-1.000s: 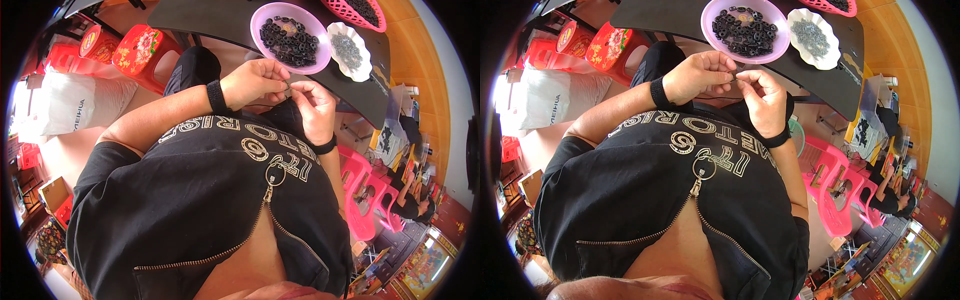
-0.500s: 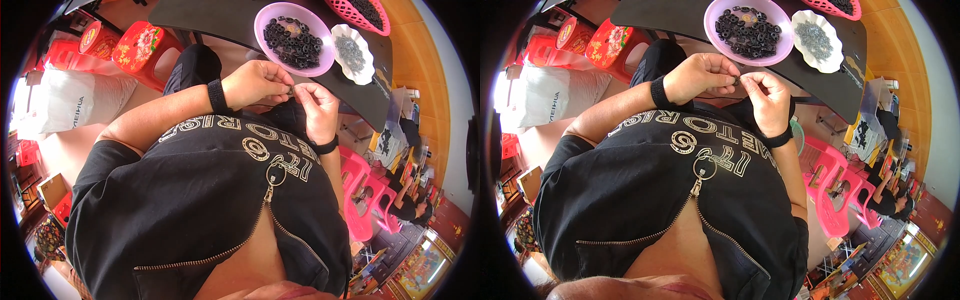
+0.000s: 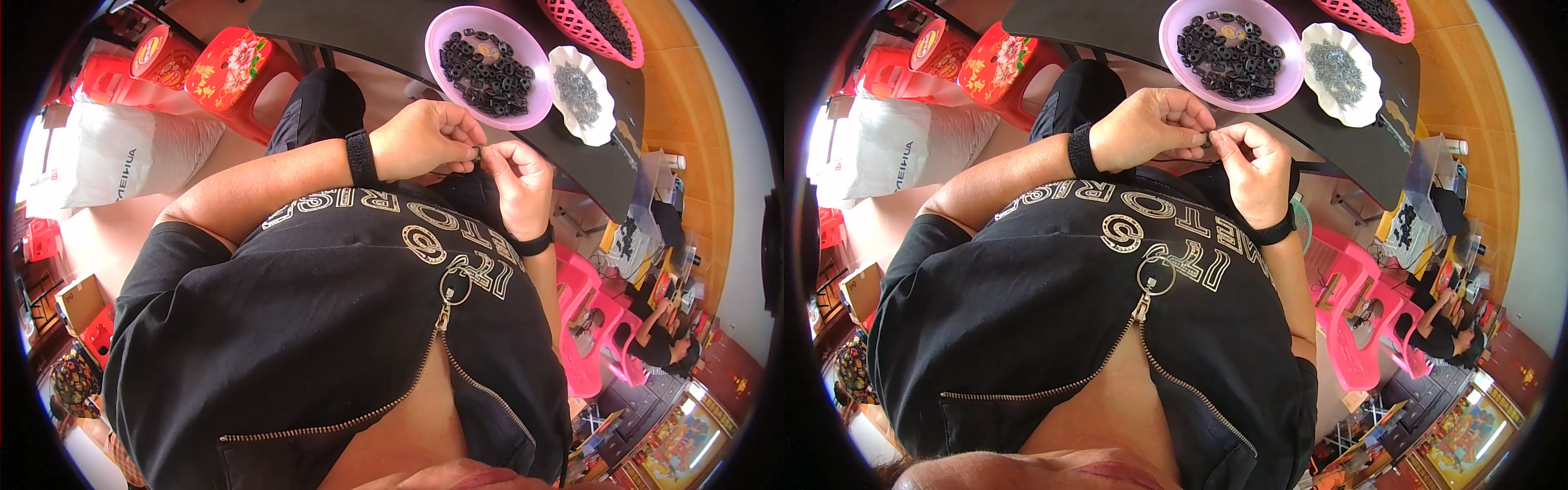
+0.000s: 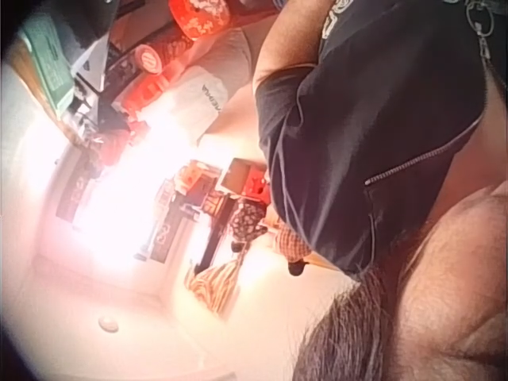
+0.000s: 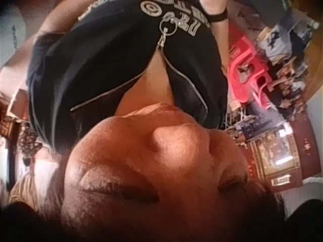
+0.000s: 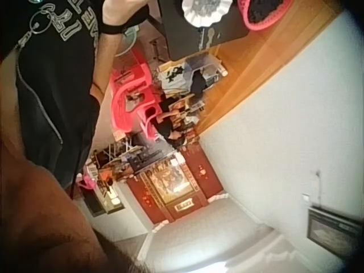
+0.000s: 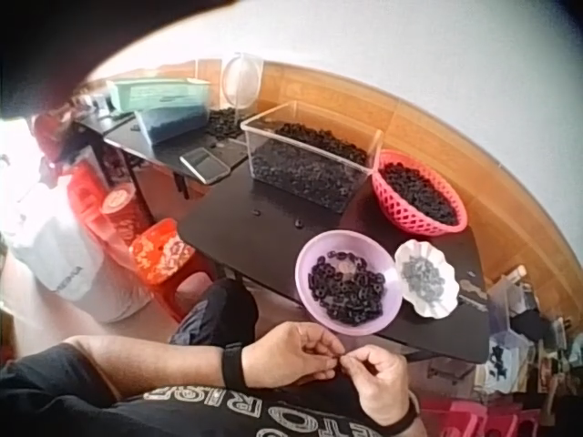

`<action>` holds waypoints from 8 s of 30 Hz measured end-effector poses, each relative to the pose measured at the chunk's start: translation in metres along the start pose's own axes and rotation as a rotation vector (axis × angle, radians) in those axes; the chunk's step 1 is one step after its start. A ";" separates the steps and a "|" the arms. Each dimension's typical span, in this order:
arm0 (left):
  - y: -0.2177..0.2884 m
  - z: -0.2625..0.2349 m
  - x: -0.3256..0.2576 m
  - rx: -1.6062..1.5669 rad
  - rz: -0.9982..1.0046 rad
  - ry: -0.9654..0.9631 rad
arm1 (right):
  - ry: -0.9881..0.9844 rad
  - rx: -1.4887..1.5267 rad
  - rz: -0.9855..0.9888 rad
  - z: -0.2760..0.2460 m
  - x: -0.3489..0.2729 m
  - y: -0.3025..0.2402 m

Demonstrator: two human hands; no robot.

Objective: The person assembles fasteners by picking up black plastic pieces and inserting metal pins into them by hand.

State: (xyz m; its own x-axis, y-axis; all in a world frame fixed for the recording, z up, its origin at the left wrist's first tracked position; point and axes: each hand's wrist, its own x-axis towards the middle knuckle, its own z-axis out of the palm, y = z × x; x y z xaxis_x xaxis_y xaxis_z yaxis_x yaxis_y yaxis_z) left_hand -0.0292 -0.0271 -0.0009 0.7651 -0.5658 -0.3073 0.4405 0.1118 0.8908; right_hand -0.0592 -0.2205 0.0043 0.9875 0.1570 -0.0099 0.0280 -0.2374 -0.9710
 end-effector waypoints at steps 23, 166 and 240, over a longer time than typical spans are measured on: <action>-0.005 -0.011 0.003 0.024 0.058 -0.012 | -0.090 -0.142 0.039 0.006 0.010 -0.005; -0.008 0.014 0.015 -0.083 0.034 0.119 | 0.128 -0.060 -0.207 0.006 -0.003 0.016; -0.008 0.013 0.016 -0.096 -0.113 0.123 | 0.220 -0.606 -0.624 0.006 0.003 0.011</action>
State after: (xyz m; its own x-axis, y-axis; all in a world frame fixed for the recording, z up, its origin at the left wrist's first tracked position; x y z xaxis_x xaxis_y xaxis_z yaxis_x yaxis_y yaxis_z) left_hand -0.0269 -0.0476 -0.0085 0.7575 -0.4753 -0.4475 0.5649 0.1338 0.8142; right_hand -0.0566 -0.2168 -0.0082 0.7706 0.2543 0.5844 0.5852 -0.6456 -0.4907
